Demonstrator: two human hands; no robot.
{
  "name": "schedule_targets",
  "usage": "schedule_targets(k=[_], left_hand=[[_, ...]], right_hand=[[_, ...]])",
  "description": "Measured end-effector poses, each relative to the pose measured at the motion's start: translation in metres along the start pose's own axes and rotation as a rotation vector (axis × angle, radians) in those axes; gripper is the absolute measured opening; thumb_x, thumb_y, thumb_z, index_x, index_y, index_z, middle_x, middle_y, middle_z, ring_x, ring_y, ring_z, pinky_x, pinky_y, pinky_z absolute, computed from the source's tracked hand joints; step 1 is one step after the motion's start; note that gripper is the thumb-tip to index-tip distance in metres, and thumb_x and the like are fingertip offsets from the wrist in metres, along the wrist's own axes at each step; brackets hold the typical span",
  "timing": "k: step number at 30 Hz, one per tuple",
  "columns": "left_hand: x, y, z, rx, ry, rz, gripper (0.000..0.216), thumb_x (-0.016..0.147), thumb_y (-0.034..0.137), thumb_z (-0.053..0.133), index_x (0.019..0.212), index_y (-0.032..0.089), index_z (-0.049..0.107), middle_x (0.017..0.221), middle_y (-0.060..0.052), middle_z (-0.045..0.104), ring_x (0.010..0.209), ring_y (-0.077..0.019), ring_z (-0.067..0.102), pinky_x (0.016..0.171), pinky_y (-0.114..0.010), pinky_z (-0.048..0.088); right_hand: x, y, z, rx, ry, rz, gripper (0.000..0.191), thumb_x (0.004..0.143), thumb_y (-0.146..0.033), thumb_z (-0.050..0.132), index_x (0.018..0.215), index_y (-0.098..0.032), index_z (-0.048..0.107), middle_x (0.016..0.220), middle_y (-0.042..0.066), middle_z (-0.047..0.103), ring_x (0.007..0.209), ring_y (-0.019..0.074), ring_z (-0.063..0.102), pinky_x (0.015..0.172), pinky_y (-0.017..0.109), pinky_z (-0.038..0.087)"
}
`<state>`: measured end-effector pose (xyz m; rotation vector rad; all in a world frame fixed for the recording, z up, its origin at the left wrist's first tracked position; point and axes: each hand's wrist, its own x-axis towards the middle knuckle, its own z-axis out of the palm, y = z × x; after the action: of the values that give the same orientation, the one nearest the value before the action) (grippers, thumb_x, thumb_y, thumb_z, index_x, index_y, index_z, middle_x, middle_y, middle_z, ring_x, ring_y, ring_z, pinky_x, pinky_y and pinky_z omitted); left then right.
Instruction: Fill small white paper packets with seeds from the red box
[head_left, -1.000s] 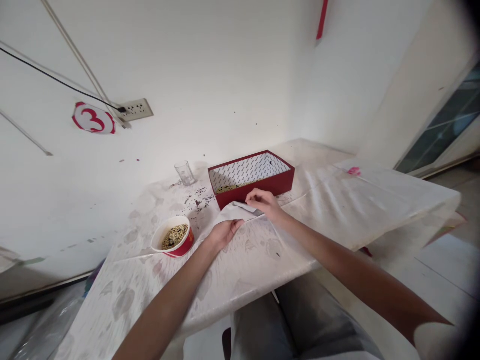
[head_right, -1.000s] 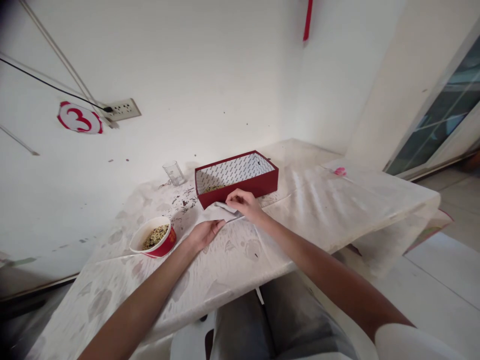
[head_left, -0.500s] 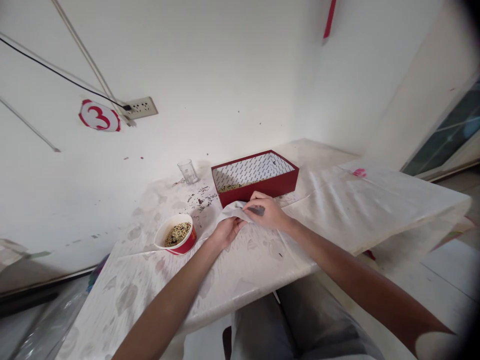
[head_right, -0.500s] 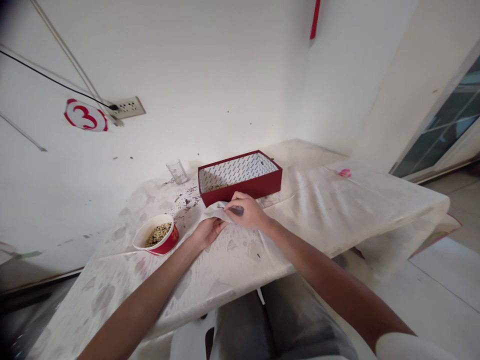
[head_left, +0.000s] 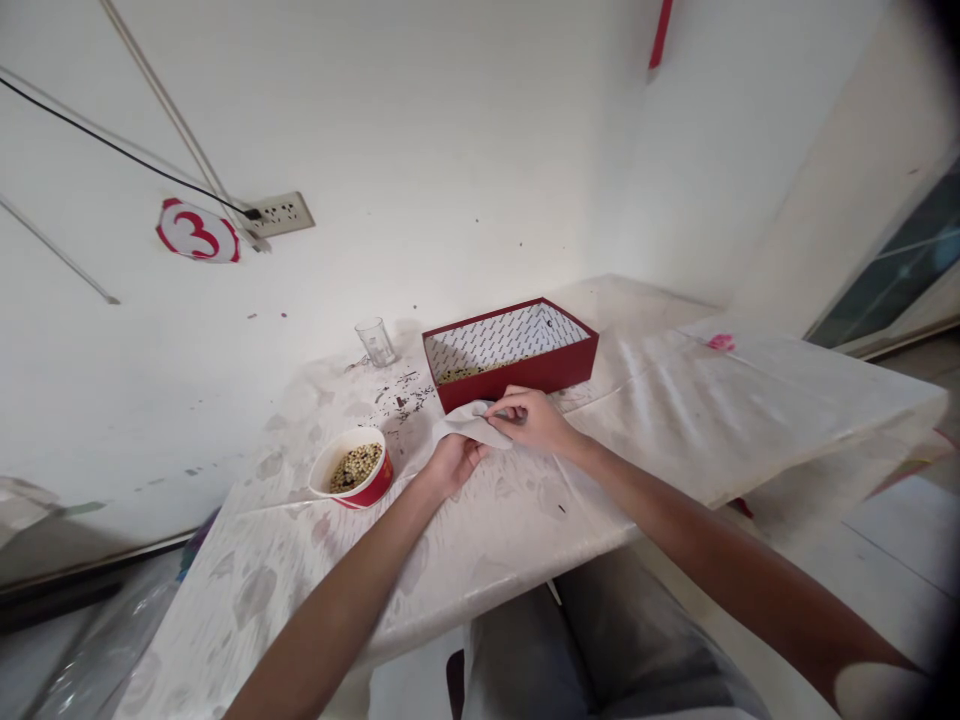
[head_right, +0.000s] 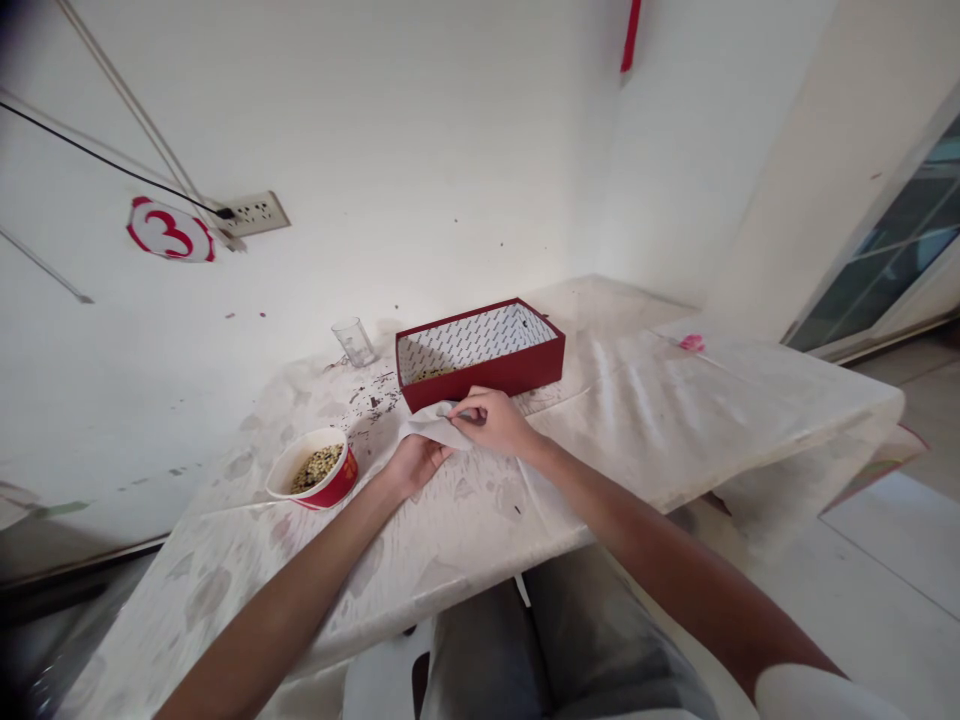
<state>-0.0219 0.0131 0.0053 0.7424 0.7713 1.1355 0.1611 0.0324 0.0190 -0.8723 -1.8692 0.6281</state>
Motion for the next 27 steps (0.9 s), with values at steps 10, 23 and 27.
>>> schedule_targets(k=[10, 23, 27], left_hand=[[0.0014, -0.0003, -0.0021, -0.019, -0.080, -0.014, 0.030, 0.076, 0.016, 0.069, 0.105, 0.018, 0.075, 0.106, -0.010, 0.079, 0.111, -0.0261, 0.071, 0.099, -0.038, 0.057], [0.0014, -0.0007, -0.0064, -0.005, -0.193, -0.078, 0.014, 0.078, 0.019, 0.066, 0.086, 0.013, 0.075, 0.097, -0.015, 0.078, 0.102, -0.0263, 0.073, 0.102, -0.039, 0.053], [0.0046, -0.0070, -0.0040, -0.039, -0.154, -0.052, 0.019, 0.077, 0.017, 0.062, 0.090, 0.011, 0.074, 0.100, -0.017, 0.077, 0.102, -0.0274, 0.073, 0.105, -0.042, 0.052]], right_hand=[[-0.0036, 0.0062, 0.0037, -0.217, -0.040, -0.076, 0.012, 0.089, -0.031, 0.073, 0.095, -0.029, 0.084, 0.076, 0.001, 0.056, 0.072, 0.0164, 0.053, 0.065, 0.031, 0.039], [-0.0041, 0.0014, 0.0019, -0.262, -0.082, -0.203, 0.013, 0.095, -0.028, 0.066, 0.094, -0.027, 0.079, 0.079, 0.004, 0.060, 0.083, 0.0226, 0.055, 0.076, 0.037, 0.045], [-0.0044, -0.0022, -0.0024, -0.173, 0.009, -0.159, 0.014, 0.095, -0.034, 0.068, 0.093, -0.027, 0.079, 0.077, 0.004, 0.058, 0.076, 0.0215, 0.054, 0.069, 0.037, 0.044]])
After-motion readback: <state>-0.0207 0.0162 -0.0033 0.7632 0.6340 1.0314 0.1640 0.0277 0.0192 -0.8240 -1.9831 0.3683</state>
